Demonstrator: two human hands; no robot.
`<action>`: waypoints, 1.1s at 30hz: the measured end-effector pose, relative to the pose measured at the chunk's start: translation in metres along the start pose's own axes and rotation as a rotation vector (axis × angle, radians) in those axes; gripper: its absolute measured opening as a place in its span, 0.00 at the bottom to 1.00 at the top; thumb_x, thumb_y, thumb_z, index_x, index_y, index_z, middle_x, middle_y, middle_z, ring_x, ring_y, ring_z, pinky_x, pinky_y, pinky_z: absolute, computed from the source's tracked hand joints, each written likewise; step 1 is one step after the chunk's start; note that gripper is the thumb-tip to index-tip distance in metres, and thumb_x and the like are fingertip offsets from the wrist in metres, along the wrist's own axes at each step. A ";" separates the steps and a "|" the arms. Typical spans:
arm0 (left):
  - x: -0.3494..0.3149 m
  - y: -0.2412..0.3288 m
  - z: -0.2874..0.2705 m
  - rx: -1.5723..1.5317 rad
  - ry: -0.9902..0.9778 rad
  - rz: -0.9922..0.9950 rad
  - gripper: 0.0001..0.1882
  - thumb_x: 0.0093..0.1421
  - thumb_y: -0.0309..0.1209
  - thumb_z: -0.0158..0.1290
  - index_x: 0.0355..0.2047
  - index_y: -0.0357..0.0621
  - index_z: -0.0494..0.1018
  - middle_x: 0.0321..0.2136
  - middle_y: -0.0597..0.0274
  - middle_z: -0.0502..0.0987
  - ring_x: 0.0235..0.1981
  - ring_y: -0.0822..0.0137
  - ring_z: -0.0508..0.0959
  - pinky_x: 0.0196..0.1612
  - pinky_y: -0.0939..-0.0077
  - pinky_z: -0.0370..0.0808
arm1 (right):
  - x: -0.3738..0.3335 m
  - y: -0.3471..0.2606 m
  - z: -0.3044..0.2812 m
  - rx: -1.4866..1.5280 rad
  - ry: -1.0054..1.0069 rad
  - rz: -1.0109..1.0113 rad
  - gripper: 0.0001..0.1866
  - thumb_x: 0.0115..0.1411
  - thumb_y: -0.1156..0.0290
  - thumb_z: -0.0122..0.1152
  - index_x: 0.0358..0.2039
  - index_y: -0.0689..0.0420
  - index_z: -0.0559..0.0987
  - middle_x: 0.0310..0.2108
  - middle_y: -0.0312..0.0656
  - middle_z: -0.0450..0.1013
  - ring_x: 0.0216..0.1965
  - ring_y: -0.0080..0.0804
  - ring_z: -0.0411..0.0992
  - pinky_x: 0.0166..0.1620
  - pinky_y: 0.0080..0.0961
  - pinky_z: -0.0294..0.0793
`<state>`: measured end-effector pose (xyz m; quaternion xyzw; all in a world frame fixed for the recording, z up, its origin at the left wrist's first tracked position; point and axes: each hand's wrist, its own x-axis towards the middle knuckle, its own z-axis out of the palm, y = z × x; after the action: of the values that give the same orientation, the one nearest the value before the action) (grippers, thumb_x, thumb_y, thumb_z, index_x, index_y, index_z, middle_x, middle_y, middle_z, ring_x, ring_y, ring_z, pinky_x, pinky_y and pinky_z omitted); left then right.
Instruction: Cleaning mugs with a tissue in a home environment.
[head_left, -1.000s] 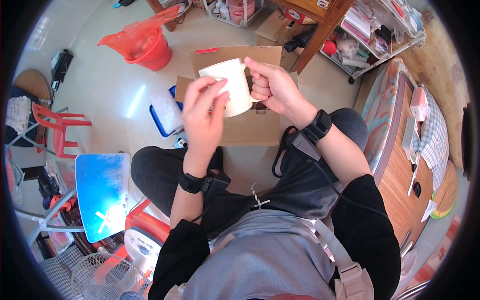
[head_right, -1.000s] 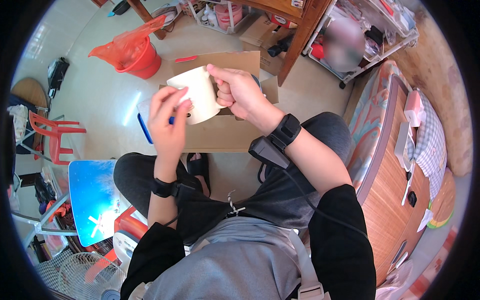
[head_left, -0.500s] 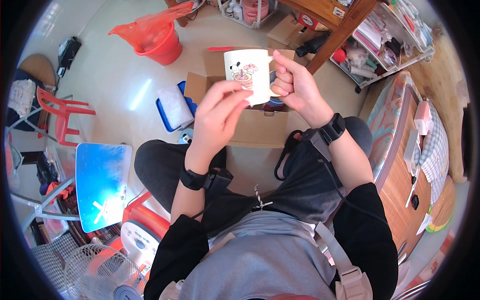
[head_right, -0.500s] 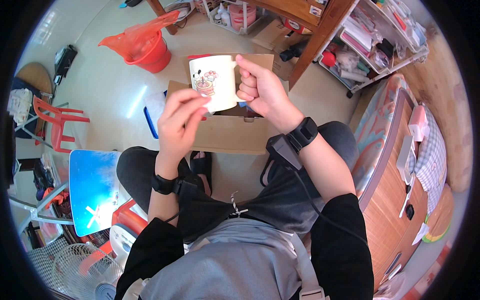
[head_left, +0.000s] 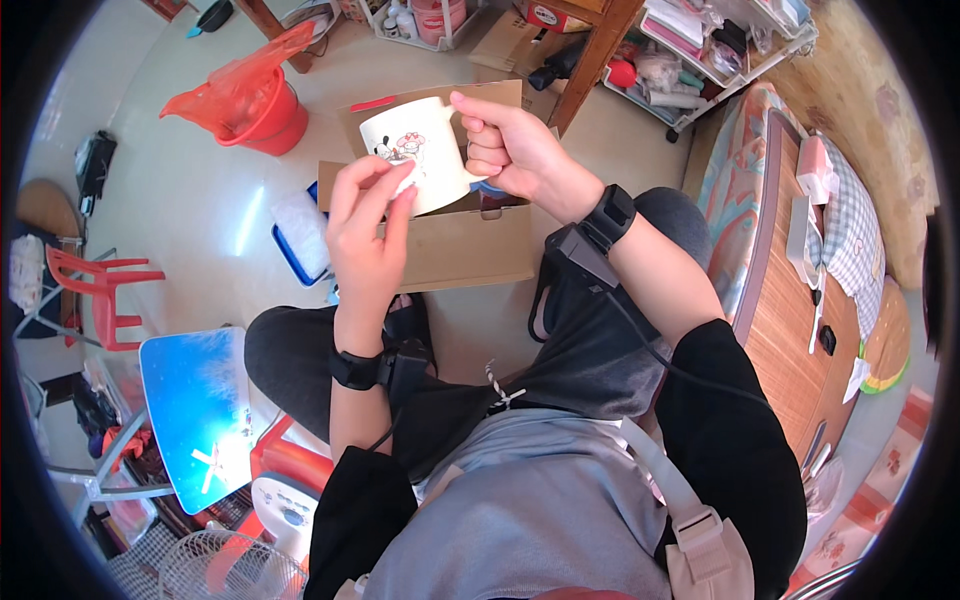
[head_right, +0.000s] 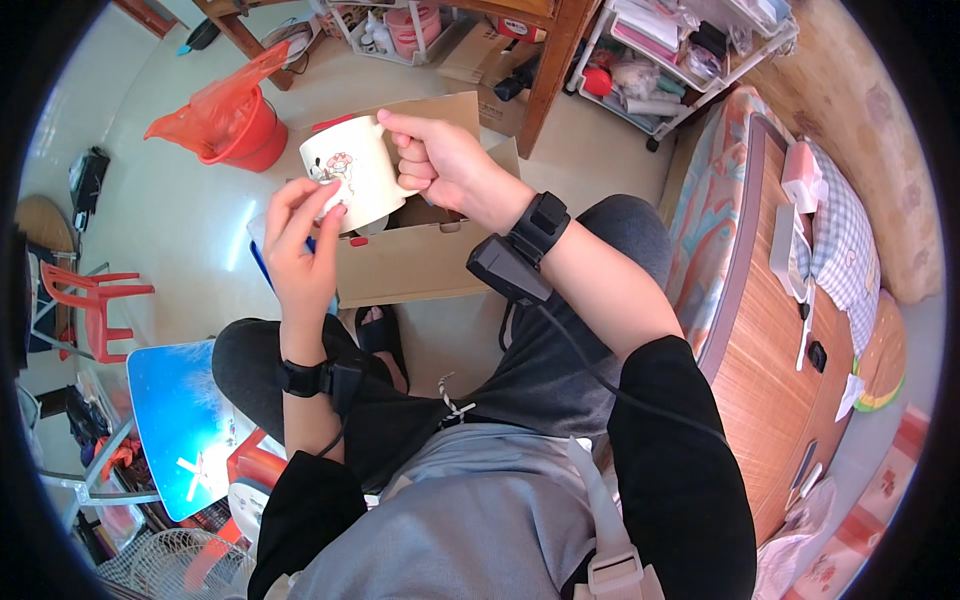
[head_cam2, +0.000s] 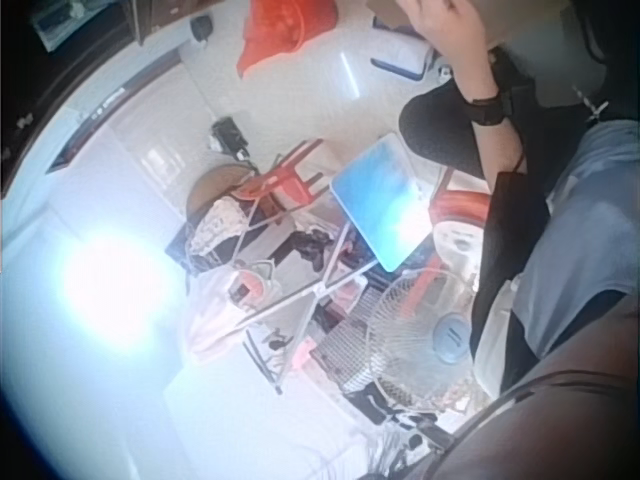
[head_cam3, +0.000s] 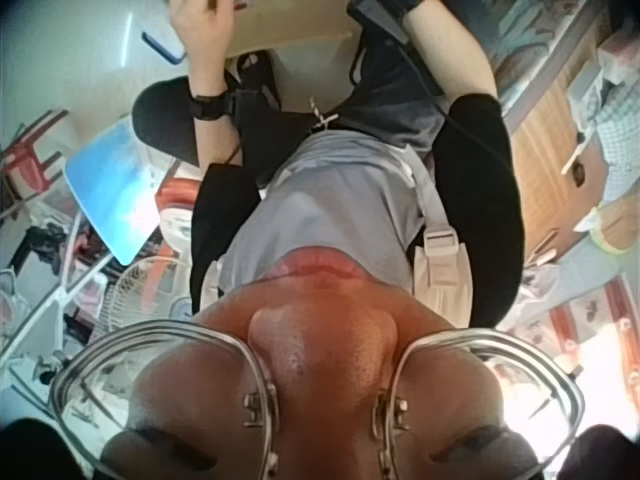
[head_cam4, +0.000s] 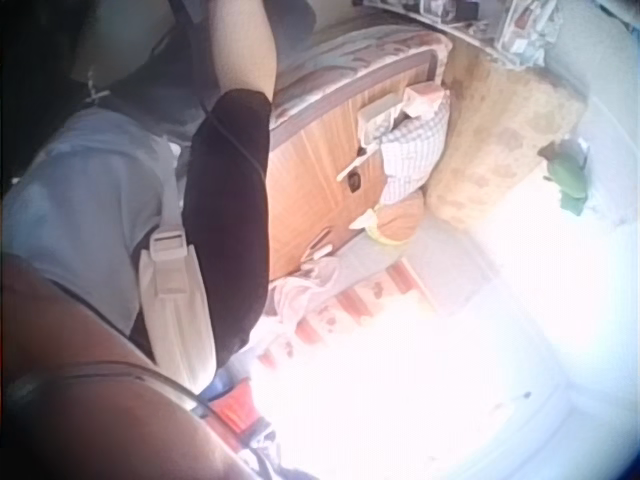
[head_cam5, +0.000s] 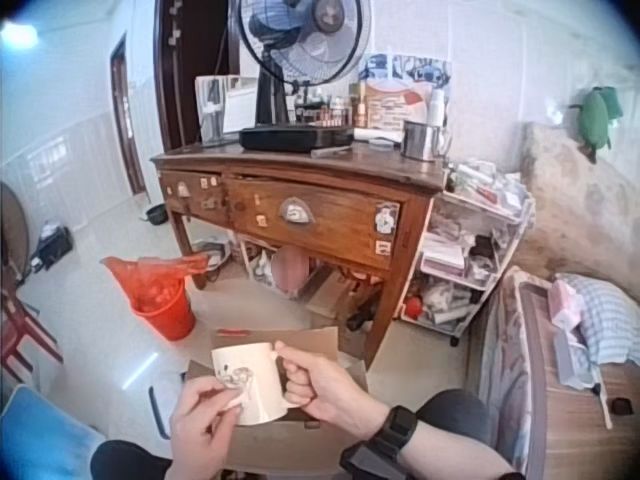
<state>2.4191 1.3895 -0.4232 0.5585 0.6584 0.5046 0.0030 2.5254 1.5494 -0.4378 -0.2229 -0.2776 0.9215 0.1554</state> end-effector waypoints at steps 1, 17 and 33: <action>0.000 0.000 0.001 -0.019 -0.036 0.028 0.10 0.51 0.17 0.53 0.36 0.36 0.74 0.35 0.58 0.69 0.31 0.66 0.73 0.34 0.76 0.72 | -0.001 -0.001 -0.002 0.003 0.010 -0.006 0.17 0.59 0.62 0.55 0.17 0.51 0.63 0.09 0.22 0.44 0.09 0.14 0.40 0.15 0.17 0.42; 0.004 0.003 -0.019 -0.153 -0.027 -0.196 0.08 0.55 0.18 0.49 0.35 0.35 0.73 0.36 0.58 0.70 0.34 0.68 0.73 0.36 0.79 0.74 | 0.005 -0.029 -0.021 0.265 -0.056 -0.085 0.18 0.58 0.64 0.57 0.16 0.52 0.63 0.08 0.23 0.43 0.10 0.16 0.39 0.16 0.16 0.44; 0.000 -0.030 -0.003 -0.655 0.244 -0.458 0.08 0.59 0.21 0.48 0.40 0.36 0.69 0.30 0.65 0.73 0.32 0.78 0.71 0.35 0.85 0.68 | 0.006 -0.003 0.003 0.182 -0.099 0.046 0.19 0.60 0.62 0.55 0.15 0.51 0.62 0.08 0.23 0.44 0.09 0.15 0.39 0.14 0.15 0.44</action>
<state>2.3952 1.3915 -0.4420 0.3030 0.5657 0.7363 0.2147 2.5194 1.5526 -0.4357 -0.1684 -0.1949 0.9560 0.1400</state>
